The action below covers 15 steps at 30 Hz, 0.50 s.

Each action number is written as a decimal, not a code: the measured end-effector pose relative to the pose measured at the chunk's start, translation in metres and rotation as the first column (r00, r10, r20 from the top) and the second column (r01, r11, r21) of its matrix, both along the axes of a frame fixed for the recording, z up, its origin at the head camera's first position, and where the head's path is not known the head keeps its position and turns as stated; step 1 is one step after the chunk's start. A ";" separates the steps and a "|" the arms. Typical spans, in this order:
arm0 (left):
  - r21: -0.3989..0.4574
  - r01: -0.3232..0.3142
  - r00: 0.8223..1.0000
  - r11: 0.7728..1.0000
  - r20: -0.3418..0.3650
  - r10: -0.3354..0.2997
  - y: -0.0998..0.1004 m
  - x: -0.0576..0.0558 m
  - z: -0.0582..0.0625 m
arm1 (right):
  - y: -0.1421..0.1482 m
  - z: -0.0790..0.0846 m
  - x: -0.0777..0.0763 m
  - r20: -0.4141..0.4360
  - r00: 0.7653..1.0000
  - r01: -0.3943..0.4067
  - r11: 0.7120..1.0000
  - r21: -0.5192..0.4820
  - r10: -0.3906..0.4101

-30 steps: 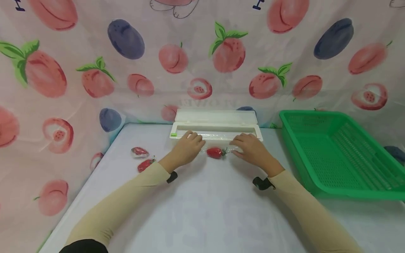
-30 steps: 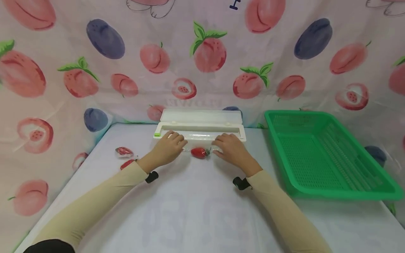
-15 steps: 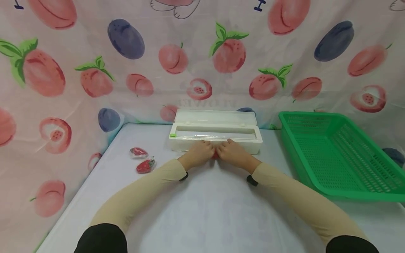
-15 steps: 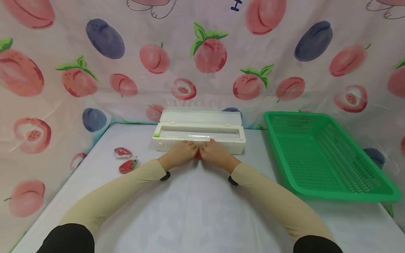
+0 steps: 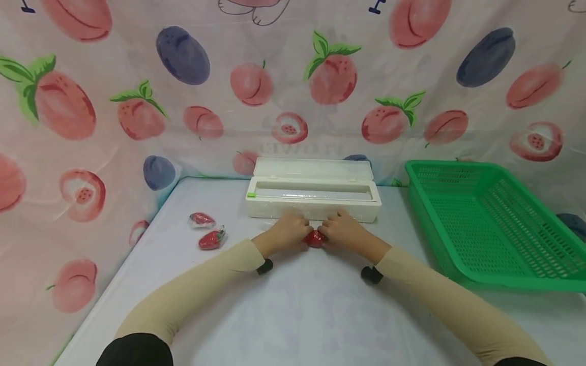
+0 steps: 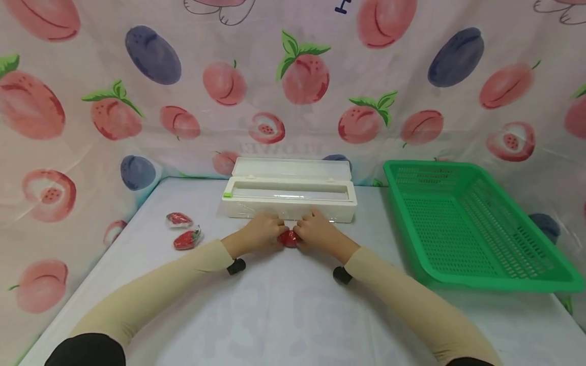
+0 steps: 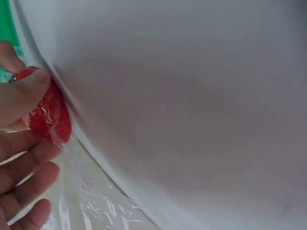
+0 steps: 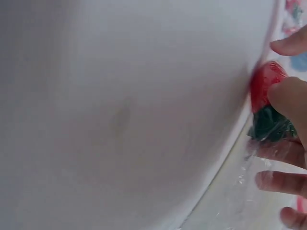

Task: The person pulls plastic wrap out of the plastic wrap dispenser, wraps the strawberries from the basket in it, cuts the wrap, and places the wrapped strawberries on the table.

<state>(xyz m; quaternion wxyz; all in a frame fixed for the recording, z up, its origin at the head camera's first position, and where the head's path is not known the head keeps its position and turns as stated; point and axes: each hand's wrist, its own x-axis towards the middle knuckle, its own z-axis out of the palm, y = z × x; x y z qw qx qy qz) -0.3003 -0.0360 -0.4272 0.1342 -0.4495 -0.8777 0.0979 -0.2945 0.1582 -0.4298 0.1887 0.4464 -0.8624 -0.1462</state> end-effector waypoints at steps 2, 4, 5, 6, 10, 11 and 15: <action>-0.003 -0.011 0.998 1.000 0.060 0.011 0.000 0.008 0.000 | 0.001 0.000 0.007 0.049 0.999 -0.008 1.000 -0.020 0.009; -0.005 -0.027 0.994 1.000 0.109 0.028 0.001 0.014 0.000 | 0.002 0.000 0.014 0.079 0.997 -0.012 0.999 -0.037 0.015; -0.009 -0.037 0.991 0.999 0.125 0.038 0.001 0.017 0.000 | 0.003 0.000 0.018 0.094 0.996 -0.008 0.999 -0.045 0.012; -0.010 -0.044 0.989 0.999 0.144 0.045 0.001 0.019 0.000 | 0.004 0.000 0.021 0.109 0.994 0.000 0.998 -0.055 0.006; -0.004 -0.065 0.978 0.998 0.199 0.065 0.001 0.027 0.000 | 0.005 0.001 0.033 0.149 0.989 0.036 0.995 -0.096 -0.021; 0.000 -0.067 0.975 0.998 0.211 0.065 0.001 0.028 0.000 | 0.005 0.001 0.035 0.155 0.988 0.037 0.994 -0.108 -0.020; 0.030 -0.077 0.957 0.997 0.284 0.066 -0.001 0.032 -0.001 | 0.004 -0.001 0.039 0.147 0.989 0.011 0.990 -0.139 0.010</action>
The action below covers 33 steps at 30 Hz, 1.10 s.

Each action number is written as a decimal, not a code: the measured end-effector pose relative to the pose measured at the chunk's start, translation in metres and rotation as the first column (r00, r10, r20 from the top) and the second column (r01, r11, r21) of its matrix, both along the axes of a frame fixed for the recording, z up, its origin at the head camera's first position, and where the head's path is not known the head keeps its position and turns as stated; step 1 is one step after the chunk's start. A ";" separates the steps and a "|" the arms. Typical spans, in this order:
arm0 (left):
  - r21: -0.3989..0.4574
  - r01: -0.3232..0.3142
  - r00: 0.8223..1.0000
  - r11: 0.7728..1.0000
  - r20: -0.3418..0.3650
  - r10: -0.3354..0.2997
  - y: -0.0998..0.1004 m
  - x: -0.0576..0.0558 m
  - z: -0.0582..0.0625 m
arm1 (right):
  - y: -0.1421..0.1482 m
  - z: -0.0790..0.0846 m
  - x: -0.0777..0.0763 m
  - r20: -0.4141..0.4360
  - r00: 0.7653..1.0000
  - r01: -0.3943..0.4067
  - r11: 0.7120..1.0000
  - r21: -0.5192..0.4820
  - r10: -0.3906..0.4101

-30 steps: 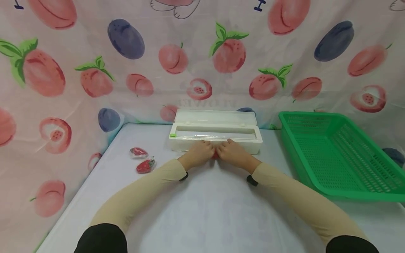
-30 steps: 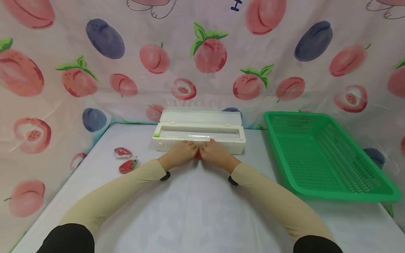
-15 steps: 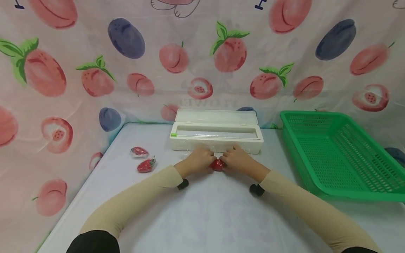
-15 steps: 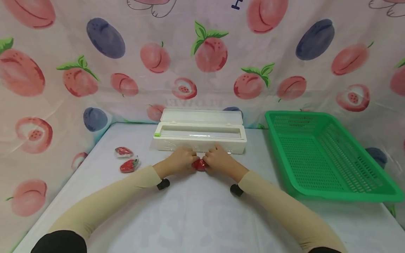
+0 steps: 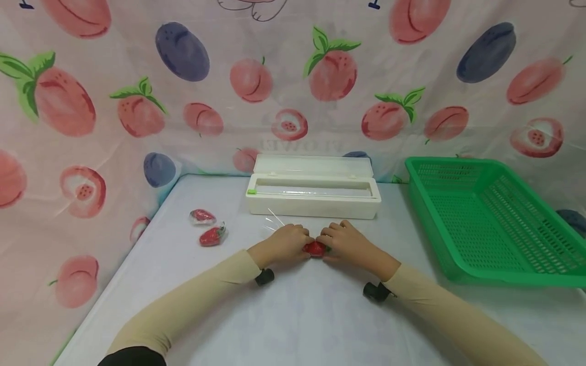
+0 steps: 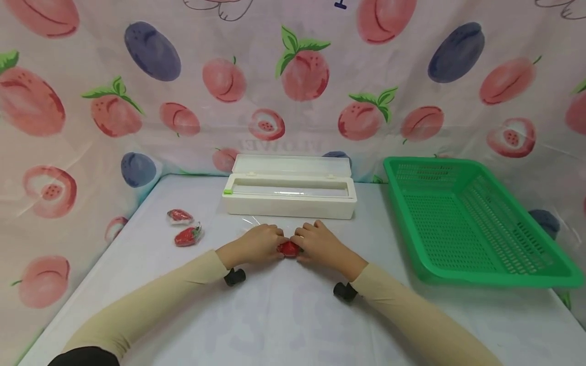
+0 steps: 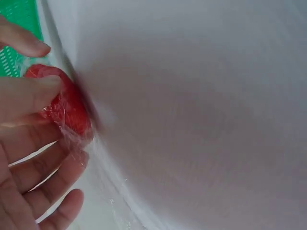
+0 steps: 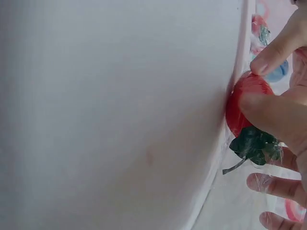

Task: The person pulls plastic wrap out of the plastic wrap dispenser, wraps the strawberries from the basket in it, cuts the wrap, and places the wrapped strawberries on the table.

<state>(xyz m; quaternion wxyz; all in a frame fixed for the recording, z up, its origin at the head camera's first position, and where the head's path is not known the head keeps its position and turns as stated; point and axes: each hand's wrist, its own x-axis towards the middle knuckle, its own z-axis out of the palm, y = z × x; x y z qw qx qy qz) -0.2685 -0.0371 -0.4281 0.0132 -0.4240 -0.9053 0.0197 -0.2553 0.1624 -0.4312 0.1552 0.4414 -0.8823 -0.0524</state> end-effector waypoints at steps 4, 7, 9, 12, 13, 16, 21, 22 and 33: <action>0.018 -0.033 0.999 0.999 0.010 0.033 -0.001 0.003 -0.001 | 0.000 -0.002 0.000 -0.015 1.000 -0.008 1.000 -0.002 0.008; 0.047 -0.040 0.997 0.998 -0.068 0.043 -0.002 0.007 0.001 | 0.000 -0.003 -0.002 0.011 1.000 0.006 1.000 0.000 -0.006; 0.079 -0.014 0.988 0.997 -0.153 0.026 -0.002 0.010 0.001 | 0.001 -0.004 -0.003 0.070 0.997 0.027 1.000 -0.004 -0.027; 0.102 0.040 0.961 0.994 -0.275 -0.010 -0.001 0.013 0.000 | 0.002 -0.003 -0.009 0.224 0.972 0.075 0.997 -0.014 -0.070; 0.104 0.051 0.952 0.993 -0.305 -0.017 0.000 0.013 -0.001 | 0.003 -0.003 -0.011 0.283 0.955 0.094 0.995 -0.021 -0.085; 0.081 0.047 0.946 0.996 -0.323 -0.018 0.001 0.012 -0.002 | 0.005 -0.002 -0.016 0.431 0.895 0.148 0.988 -0.044 -0.115; 0.045 0.015 0.965 0.999 -0.262 -0.002 0.002 0.009 0.001 | 0.004 0.000 -0.016 0.460 0.876 0.210 0.973 -0.094 -0.145; 0.041 0.006 0.970 0.999 -0.242 0.004 0.002 0.008 0.001 | 0.004 0.000 -0.016 0.445 0.883 0.224 0.968 -0.113 -0.153; -0.020 -0.091 0.995 0.996 -0.032 0.090 0.007 -0.001 0.001 | 0.001 0.000 -0.012 0.259 0.952 0.189 0.978 -0.088 -0.161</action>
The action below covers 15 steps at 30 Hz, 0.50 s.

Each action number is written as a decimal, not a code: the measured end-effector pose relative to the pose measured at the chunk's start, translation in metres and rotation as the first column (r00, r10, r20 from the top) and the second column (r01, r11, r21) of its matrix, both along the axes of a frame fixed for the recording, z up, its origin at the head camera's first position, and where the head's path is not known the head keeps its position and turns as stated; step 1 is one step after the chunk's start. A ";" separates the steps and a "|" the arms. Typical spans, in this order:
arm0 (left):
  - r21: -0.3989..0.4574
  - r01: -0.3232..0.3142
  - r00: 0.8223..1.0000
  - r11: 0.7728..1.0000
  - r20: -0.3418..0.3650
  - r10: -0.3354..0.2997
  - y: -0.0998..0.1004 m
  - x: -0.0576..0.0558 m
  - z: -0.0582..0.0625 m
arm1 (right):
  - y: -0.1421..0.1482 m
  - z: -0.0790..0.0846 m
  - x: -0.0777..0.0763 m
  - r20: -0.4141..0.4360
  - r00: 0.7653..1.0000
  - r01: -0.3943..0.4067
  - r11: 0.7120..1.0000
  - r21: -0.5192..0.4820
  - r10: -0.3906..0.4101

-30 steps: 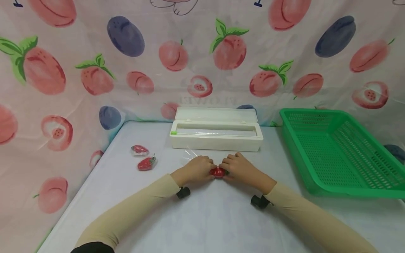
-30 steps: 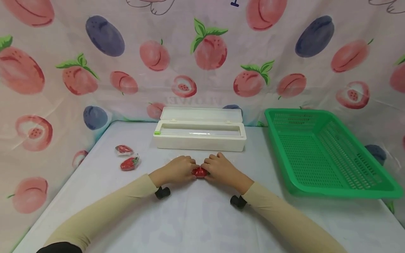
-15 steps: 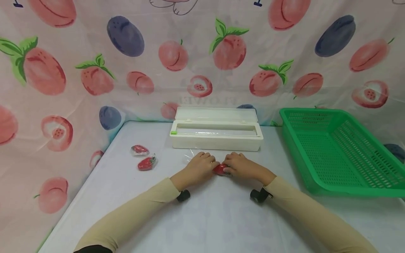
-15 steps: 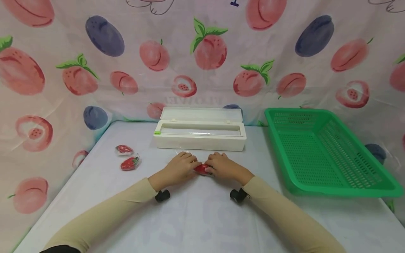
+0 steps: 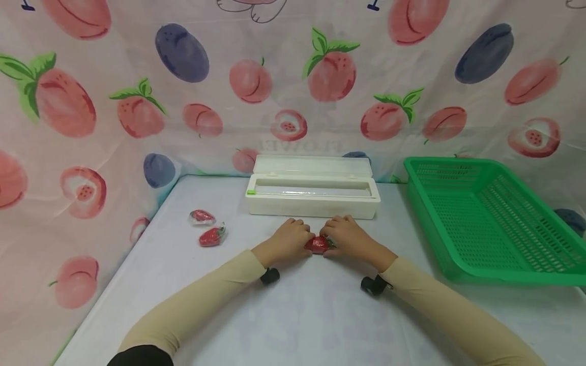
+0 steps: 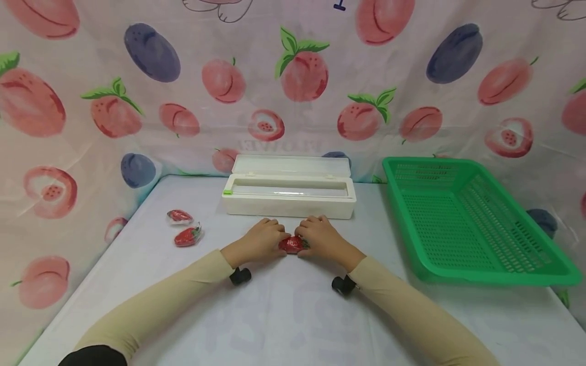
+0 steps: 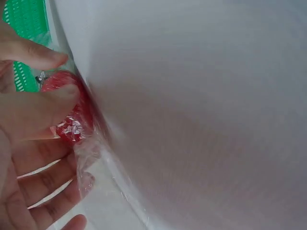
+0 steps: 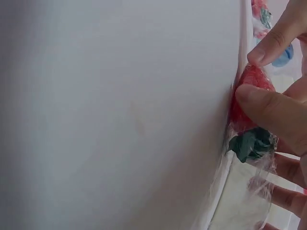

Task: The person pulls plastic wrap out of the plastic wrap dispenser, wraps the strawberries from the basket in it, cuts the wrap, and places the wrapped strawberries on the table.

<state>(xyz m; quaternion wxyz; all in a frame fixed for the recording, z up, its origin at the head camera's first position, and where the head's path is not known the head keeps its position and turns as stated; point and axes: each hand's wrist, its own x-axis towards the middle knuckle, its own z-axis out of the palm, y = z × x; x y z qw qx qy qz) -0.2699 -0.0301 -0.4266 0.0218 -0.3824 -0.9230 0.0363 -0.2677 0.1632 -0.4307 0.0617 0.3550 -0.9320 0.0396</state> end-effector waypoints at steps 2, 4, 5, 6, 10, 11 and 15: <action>-0.001 -0.006 1.000 1.000 0.010 0.006 0.000 0.000 -0.001 | -0.001 0.000 -0.001 -0.003 1.000 -0.011 1.000 0.018 0.011; 0.004 -0.009 1.000 1.000 0.004 0.009 0.001 0.000 -0.001 | -0.002 0.000 -0.002 0.006 1.000 -0.022 1.000 0.021 0.022; 0.009 -0.007 1.000 1.000 -0.006 0.007 0.001 0.000 -0.001 | -0.001 0.000 -0.002 0.009 1.000 -0.027 0.999 0.023 0.026; 0.012 -0.003 1.000 1.000 -0.020 0.003 0.001 0.001 -0.001 | -0.001 0.000 -0.002 0.015 1.000 -0.028 0.999 0.023 0.027; 0.009 0.017 0.998 1.000 -0.060 -0.016 0.002 0.001 0.001 | 0.001 0.000 -0.004 0.038 0.999 -0.036 0.999 -0.001 0.036; 0.009 0.018 0.998 1.000 -0.058 -0.017 0.002 0.002 0.001 | 0.002 0.000 -0.004 0.047 0.998 -0.036 0.999 -0.016 0.037; 0.025 0.004 1.000 1.000 -0.022 -0.003 0.001 0.003 0.001 | 0.001 0.000 -0.003 0.071 0.996 -0.041 0.997 -0.067 0.046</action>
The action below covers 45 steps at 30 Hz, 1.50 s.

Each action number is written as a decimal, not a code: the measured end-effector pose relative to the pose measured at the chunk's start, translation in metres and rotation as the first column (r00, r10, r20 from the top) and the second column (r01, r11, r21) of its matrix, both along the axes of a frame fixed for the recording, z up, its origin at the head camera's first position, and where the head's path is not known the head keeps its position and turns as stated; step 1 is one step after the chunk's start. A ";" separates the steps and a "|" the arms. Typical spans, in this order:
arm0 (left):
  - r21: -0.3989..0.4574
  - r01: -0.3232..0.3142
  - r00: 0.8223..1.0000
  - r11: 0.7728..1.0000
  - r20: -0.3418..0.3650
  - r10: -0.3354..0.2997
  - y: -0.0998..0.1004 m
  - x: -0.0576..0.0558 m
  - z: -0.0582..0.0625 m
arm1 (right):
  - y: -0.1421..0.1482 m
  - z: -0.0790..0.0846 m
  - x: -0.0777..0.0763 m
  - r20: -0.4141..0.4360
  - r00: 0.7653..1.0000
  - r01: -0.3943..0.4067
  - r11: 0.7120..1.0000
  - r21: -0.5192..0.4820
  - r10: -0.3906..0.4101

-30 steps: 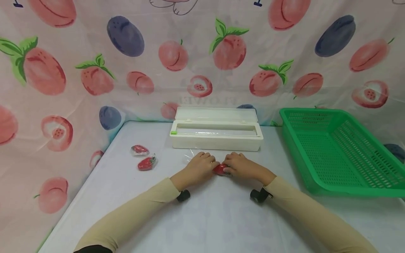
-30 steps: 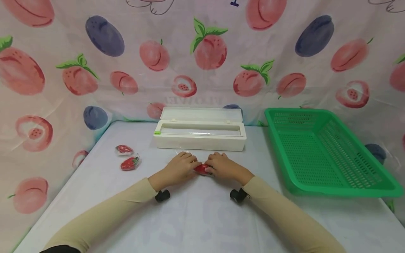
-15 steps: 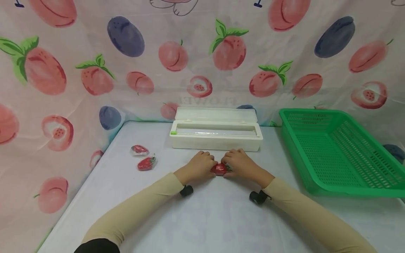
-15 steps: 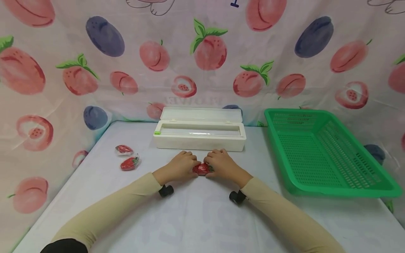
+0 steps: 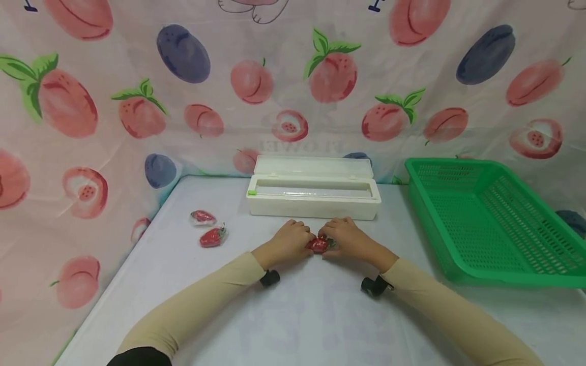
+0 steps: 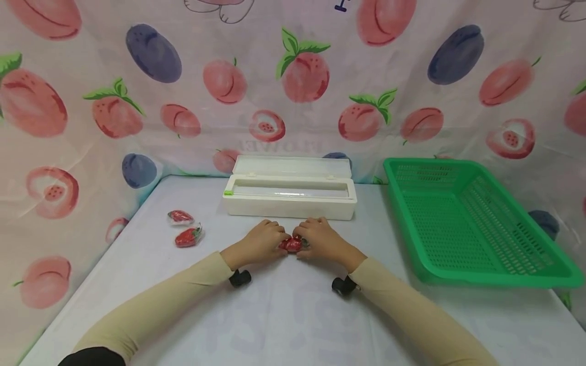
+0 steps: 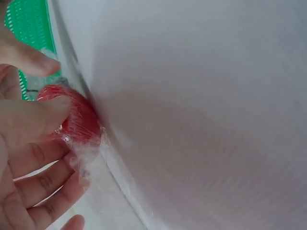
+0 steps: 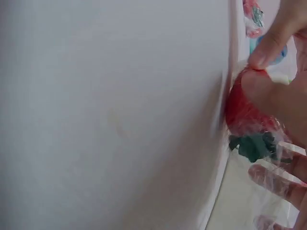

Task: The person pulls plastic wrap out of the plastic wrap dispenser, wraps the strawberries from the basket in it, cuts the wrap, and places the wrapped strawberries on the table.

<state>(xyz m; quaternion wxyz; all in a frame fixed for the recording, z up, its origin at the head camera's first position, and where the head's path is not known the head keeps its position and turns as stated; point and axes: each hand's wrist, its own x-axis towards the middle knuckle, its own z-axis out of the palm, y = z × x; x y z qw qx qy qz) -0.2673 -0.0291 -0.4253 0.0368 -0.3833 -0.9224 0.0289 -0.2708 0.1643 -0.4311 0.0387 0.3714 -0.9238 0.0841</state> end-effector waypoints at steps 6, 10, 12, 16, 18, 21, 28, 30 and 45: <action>0.022 0.000 0.999 1.000 -0.035 0.001 -0.002 0.002 0.001 | -0.001 0.004 0.000 0.045 0.999 0.018 1.000 -0.012 -0.017; 0.027 0.022 0.994 0.999 -0.110 -0.018 -0.001 0.002 0.001 | -0.001 0.004 -0.001 0.088 0.995 0.036 0.999 0.007 -0.036; 0.030 0.028 0.991 0.999 -0.133 -0.023 0.000 0.002 0.000 | -0.001 0.003 -0.001 0.083 0.995 0.054 0.998 -0.015 -0.053; 0.009 0.007 0.990 1.000 -0.142 -0.005 0.000 0.001 -0.002 | -0.002 0.002 0.000 -0.003 0.998 0.056 0.995 -0.084 -0.057; -0.007 -0.008 0.991 1.000 -0.137 0.007 -0.001 0.000 -0.002 | -0.003 0.003 0.002 -0.054 0.998 0.039 0.995 -0.095 -0.044; -0.027 -0.027 0.991 0.999 -0.133 0.023 -0.001 0.000 -0.003 | -0.004 0.003 0.003 -0.119 0.993 0.014 0.998 -0.059 -0.021; -0.051 -0.050 0.993 0.997 -0.109 0.044 -0.001 0.001 -0.002 | -0.007 0.002 0.000 -0.059 0.996 0.068 0.998 0.015 -0.066; -0.063 -0.054 0.992 0.997 -0.119 0.046 -0.001 0.001 -0.002 | -0.008 0.001 -0.001 -0.002 0.996 0.085 0.996 0.032 -0.085; -0.042 -0.076 0.989 0.996 -0.133 0.070 0.002 0.003 -0.007 | -0.004 -0.001 -0.001 0.107 0.986 0.122 0.992 0.040 -0.126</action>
